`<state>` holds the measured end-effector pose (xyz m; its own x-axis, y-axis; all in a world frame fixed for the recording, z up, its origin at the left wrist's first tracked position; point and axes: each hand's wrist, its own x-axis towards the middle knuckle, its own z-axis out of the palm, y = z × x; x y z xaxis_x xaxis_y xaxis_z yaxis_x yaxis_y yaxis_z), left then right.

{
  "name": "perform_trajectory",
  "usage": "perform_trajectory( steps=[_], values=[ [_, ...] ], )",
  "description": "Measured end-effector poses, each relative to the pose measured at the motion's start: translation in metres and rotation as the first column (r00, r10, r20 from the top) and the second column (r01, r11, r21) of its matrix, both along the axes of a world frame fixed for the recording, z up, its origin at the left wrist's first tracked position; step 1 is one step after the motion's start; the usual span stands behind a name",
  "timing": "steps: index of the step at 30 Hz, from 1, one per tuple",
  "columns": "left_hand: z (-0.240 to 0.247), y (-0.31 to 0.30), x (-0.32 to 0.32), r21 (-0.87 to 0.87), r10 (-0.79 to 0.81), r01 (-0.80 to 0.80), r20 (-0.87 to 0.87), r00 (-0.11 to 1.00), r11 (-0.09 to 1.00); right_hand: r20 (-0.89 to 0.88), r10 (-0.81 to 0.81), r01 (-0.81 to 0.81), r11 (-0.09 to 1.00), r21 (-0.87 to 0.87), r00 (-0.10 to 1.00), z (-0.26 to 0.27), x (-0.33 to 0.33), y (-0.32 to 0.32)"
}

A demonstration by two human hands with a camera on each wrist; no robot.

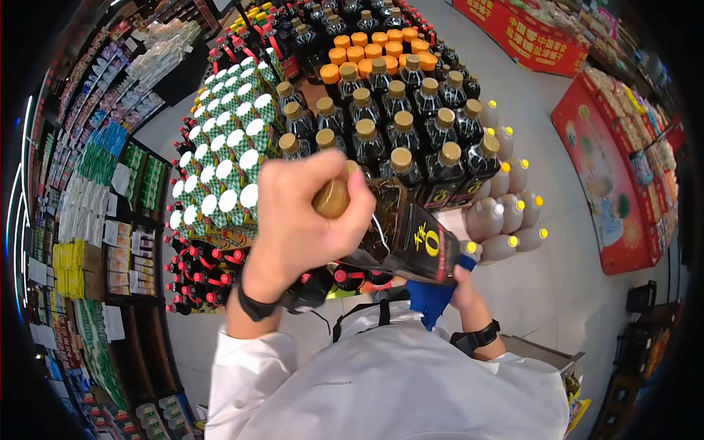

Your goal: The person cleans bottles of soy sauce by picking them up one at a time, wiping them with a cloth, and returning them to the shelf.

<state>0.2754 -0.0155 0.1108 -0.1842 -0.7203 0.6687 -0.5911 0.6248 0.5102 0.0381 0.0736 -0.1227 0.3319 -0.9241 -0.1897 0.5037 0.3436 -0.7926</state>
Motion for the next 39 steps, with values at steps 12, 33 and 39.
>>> perform_trajectory(
  steps=[12, 33, 39],
  values=[
    [0.178, -0.144, 0.030, -0.510, 0.527, -0.281, 0.439, 0.728, 0.813, 0.066, -0.068, 0.076, 0.989, -0.126, 0.995, 0.017, -0.098, -0.010],
    [0.033, -0.311, 0.053, -0.434, 0.644, -0.476, 0.525, 0.556, 0.765, 0.173, -0.614, 0.637, 0.750, -0.175, 0.770, 0.021, -0.148, 0.019],
    [-0.013, -0.319, 0.054, -0.274, 0.505, -0.448, 0.659, 0.558, 0.851, 0.203, -0.650, 0.677, 0.724, -0.128, 0.733, 0.027, -0.141, 0.015]
  ],
)
